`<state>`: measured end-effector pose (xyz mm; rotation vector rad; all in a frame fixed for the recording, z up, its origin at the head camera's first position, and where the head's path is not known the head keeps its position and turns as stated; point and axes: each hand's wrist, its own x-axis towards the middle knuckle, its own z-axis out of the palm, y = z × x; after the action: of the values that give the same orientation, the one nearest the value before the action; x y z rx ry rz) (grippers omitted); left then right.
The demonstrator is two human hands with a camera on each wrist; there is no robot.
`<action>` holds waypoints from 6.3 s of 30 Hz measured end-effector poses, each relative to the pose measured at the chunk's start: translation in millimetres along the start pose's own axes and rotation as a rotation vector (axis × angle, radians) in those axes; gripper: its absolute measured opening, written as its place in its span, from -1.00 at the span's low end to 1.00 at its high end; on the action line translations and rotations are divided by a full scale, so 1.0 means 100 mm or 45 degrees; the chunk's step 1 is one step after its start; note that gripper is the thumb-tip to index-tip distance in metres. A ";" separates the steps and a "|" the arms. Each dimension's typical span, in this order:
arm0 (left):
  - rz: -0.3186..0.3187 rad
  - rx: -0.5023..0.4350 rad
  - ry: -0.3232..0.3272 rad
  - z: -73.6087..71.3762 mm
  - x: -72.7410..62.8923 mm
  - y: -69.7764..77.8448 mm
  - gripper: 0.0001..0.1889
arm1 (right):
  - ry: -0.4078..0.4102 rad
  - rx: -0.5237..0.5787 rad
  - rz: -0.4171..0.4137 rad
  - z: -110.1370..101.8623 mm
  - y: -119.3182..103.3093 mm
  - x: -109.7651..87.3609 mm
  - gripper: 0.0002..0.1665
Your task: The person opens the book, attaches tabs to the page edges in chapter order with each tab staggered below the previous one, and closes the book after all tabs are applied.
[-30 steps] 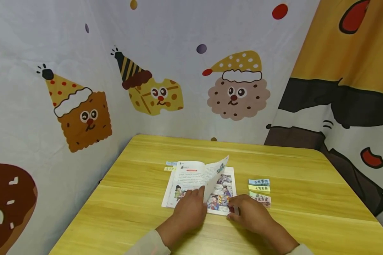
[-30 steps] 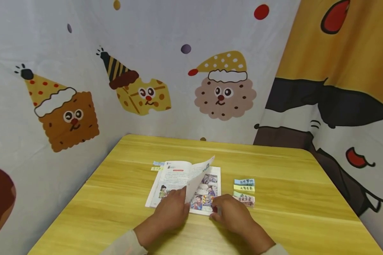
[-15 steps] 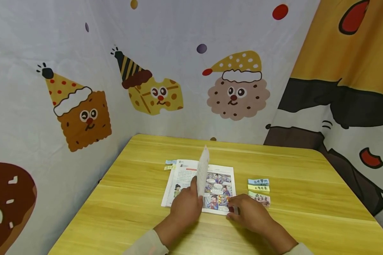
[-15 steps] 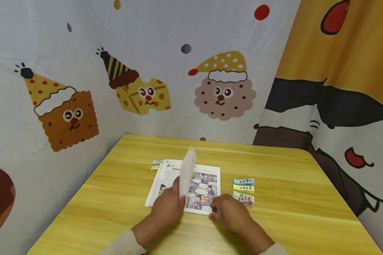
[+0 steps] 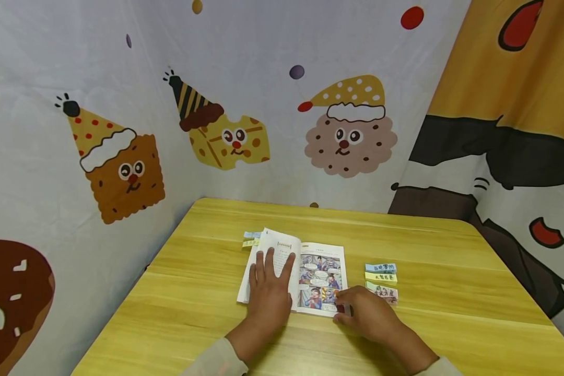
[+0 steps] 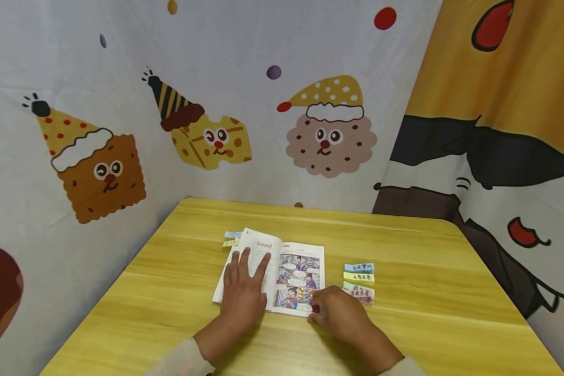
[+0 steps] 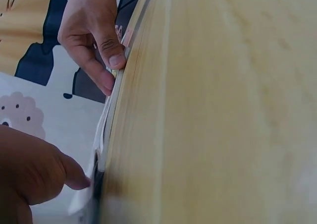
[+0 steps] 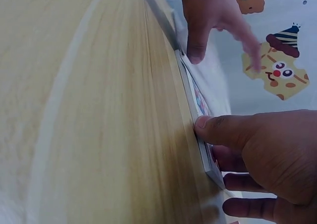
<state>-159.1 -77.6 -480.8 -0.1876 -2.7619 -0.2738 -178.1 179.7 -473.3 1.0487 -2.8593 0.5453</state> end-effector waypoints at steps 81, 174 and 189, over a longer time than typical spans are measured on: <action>-0.005 -0.373 -0.026 0.00 -0.01 0.05 0.00 | 0.116 -0.013 0.240 0.11 -0.10 0.02 -0.70; 0.360 -0.140 -0.247 0.00 -0.06 -0.01 -0.76 | 0.018 -0.154 0.628 -0.35 0.61 -0.08 -0.96; 0.363 -0.135 -0.236 -0.06 -0.08 0.02 -0.77 | -0.046 -0.135 0.721 -0.39 0.63 -0.05 -0.86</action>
<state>-148.8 -78.3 -477.6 -0.6586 -2.8535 -0.3412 -217.0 240.4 -457.3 0.2200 -3.1603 0.3873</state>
